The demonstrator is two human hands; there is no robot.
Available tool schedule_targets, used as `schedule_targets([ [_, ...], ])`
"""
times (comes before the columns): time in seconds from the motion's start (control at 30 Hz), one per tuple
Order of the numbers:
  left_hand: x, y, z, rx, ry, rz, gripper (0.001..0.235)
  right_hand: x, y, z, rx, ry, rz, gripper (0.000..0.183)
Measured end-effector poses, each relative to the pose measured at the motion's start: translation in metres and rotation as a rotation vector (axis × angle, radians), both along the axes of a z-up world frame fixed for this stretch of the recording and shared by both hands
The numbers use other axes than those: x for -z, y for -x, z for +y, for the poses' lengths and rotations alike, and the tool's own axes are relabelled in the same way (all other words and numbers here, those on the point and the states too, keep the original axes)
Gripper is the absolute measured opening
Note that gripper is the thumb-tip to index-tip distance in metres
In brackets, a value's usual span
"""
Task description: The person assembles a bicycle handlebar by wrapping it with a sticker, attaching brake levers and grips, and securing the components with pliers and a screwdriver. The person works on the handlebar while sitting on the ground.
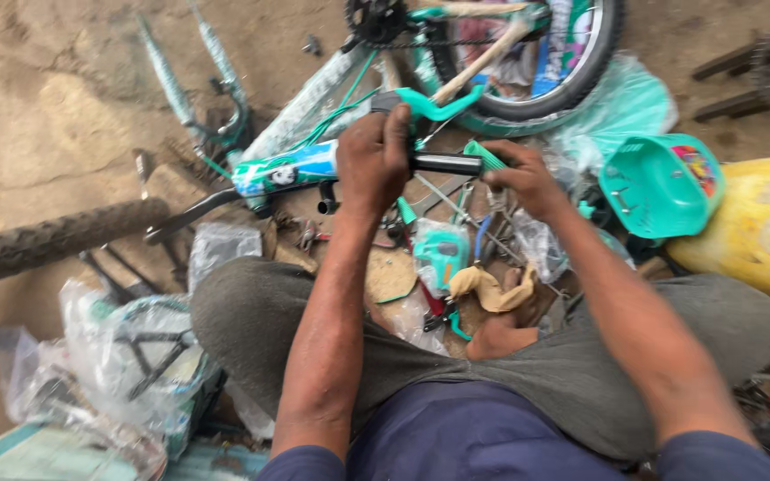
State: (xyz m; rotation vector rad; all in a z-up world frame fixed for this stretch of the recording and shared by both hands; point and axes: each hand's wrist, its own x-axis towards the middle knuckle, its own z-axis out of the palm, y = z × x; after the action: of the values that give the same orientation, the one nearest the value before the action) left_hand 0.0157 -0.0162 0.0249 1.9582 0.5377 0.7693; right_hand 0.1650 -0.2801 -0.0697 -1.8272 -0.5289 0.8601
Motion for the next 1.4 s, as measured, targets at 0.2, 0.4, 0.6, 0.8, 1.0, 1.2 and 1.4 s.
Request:
schedule_targets([
  [0.2, -0.013, -0.001, -0.008, 0.028, 0.004, -0.065, 0.048, -0.148, 0.042, -0.012, -0.144, -0.077, -0.132, 0.054],
  [0.4, -0.006, 0.007, -0.030, 0.069, -0.059, -0.029, 0.047, -0.181, 0.071, -0.005, -0.157, -0.073, -0.445, 0.045],
  [0.6, 0.021, 0.008, -0.042, 0.102, 0.089, -0.015, 0.048, -0.204, 0.092, 0.010, -0.365, 0.232, -1.065, 0.041],
  [0.8, 0.052, 0.006, -0.048, 0.124, 0.278, 0.052, 0.049, -0.218, 0.061, 0.038, -0.538, 0.302, -0.835, 0.036],
  [1.0, 0.096, 0.016, -0.053, 0.166, 0.270, 0.094, 0.049, -0.171, 0.077, 0.039, -0.600, 0.425, -0.927, 0.032],
  [1.2, 0.130, 0.039, -0.058, 0.227, 0.207, 0.277, 0.051, -0.118, 0.097, 0.025, -0.597, 0.405, -0.966, 0.033],
  [1.4, 0.113, 0.076, -0.028, 0.693, -0.003, 0.380, 0.040, -0.103, 0.107, 0.000, -0.477, 0.110, -0.930, 0.037],
])
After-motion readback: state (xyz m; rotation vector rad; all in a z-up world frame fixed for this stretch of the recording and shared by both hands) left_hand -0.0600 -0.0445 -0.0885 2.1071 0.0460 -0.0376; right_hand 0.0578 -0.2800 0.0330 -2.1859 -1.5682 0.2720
